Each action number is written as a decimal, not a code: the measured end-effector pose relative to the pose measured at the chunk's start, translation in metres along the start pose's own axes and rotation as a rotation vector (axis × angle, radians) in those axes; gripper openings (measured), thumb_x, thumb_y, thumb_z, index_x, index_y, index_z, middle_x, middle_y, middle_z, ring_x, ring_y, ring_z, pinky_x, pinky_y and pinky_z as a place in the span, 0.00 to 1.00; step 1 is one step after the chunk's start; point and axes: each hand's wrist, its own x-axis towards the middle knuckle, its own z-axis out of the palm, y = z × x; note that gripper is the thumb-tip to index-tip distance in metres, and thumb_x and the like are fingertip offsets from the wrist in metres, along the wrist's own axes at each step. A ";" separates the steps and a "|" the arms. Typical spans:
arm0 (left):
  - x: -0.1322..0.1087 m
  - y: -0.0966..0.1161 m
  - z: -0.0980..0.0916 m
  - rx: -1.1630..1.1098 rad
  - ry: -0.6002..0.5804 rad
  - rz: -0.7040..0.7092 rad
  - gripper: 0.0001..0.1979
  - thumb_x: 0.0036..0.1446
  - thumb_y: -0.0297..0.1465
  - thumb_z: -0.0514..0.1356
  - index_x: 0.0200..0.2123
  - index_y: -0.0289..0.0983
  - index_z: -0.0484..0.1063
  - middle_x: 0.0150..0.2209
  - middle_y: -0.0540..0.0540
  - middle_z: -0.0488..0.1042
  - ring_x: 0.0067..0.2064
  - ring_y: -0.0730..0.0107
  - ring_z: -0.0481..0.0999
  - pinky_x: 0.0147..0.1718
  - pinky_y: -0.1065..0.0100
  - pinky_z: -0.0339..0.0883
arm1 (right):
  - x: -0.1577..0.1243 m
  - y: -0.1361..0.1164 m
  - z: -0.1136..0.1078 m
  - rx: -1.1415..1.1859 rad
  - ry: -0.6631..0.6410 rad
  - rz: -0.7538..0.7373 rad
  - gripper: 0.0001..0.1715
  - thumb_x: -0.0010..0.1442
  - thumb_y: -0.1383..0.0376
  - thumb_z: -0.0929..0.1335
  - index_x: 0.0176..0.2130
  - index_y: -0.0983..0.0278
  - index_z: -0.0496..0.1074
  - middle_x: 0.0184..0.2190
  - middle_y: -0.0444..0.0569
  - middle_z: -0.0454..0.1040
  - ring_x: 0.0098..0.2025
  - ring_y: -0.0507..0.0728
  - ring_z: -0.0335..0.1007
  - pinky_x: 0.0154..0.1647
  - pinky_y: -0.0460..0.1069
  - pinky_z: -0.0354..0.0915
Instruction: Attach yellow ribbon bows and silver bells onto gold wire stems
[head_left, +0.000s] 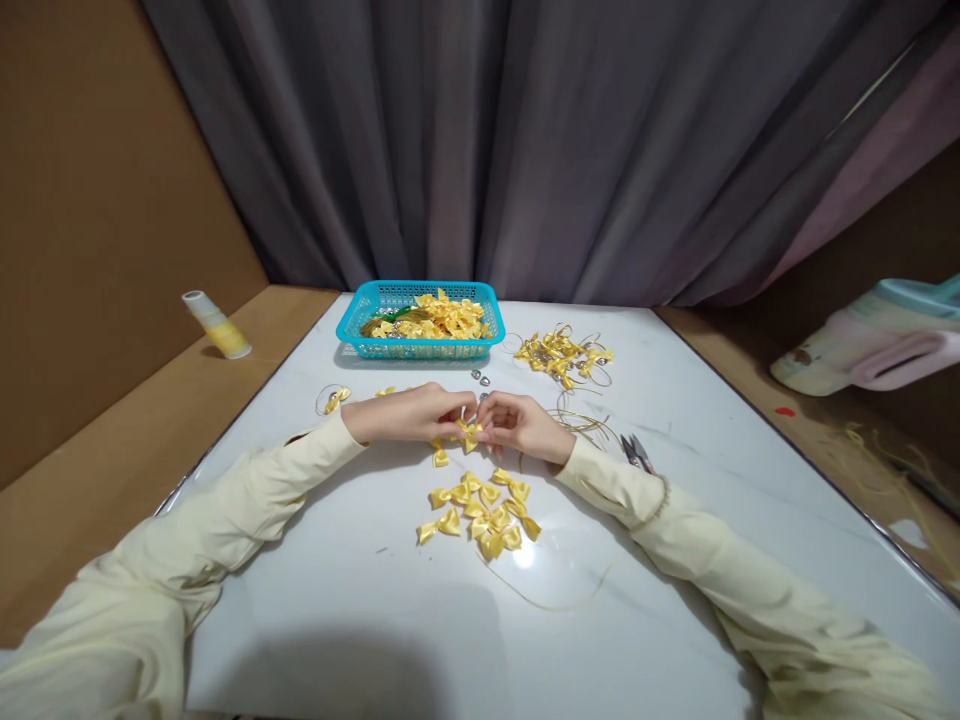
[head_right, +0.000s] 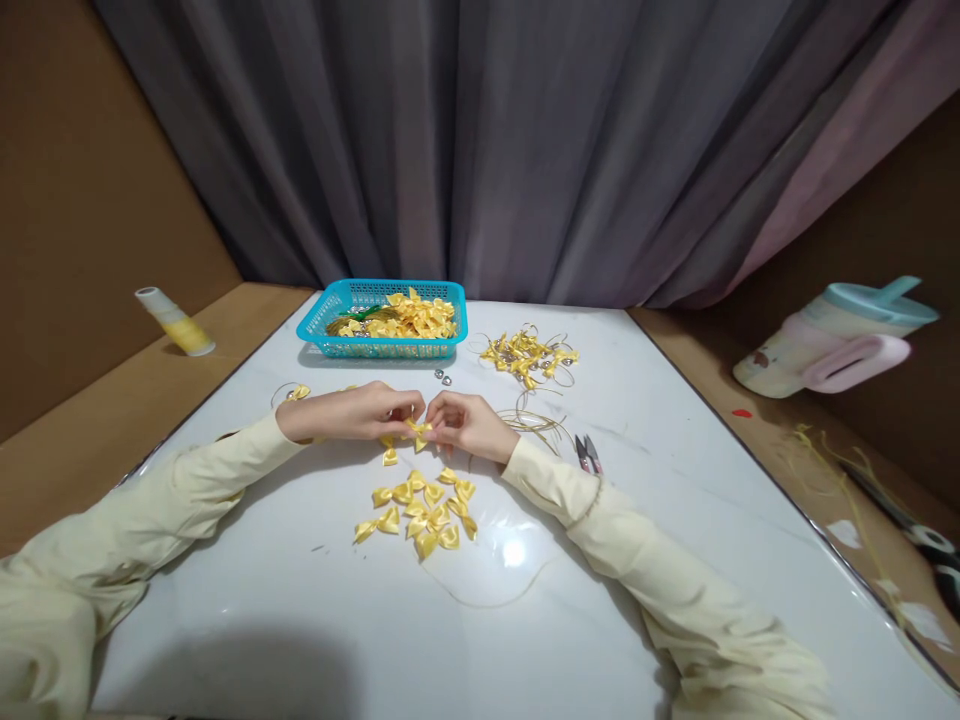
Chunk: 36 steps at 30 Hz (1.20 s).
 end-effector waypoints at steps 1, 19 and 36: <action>0.000 -0.001 0.000 0.011 0.000 0.019 0.06 0.60 0.31 0.53 0.31 0.36 0.63 0.22 0.53 0.64 0.22 0.77 0.62 0.22 0.75 0.51 | 0.000 -0.002 0.000 -0.012 -0.007 0.006 0.23 0.42 0.55 0.75 0.30 0.65 0.64 0.22 0.41 0.68 0.22 0.48 0.65 0.21 0.43 0.64; 0.002 -0.006 0.005 -0.006 0.014 0.173 0.05 0.61 0.26 0.51 0.35 0.36 0.66 0.26 0.51 0.68 0.26 0.76 0.66 0.26 0.74 0.55 | 0.003 -0.020 -0.006 -0.454 -0.093 -0.110 0.11 0.50 0.63 0.69 0.25 0.67 0.65 0.20 0.42 0.68 0.23 0.48 0.61 0.25 0.43 0.59; 0.002 -0.016 0.001 -0.336 -0.060 0.020 0.10 0.59 0.36 0.55 0.33 0.35 0.66 0.29 0.50 0.70 0.30 0.75 0.67 0.28 0.75 0.59 | 0.002 -0.006 -0.015 0.198 -0.069 0.036 0.18 0.43 0.62 0.75 0.24 0.67 0.65 0.17 0.40 0.70 0.15 0.46 0.63 0.15 0.41 0.62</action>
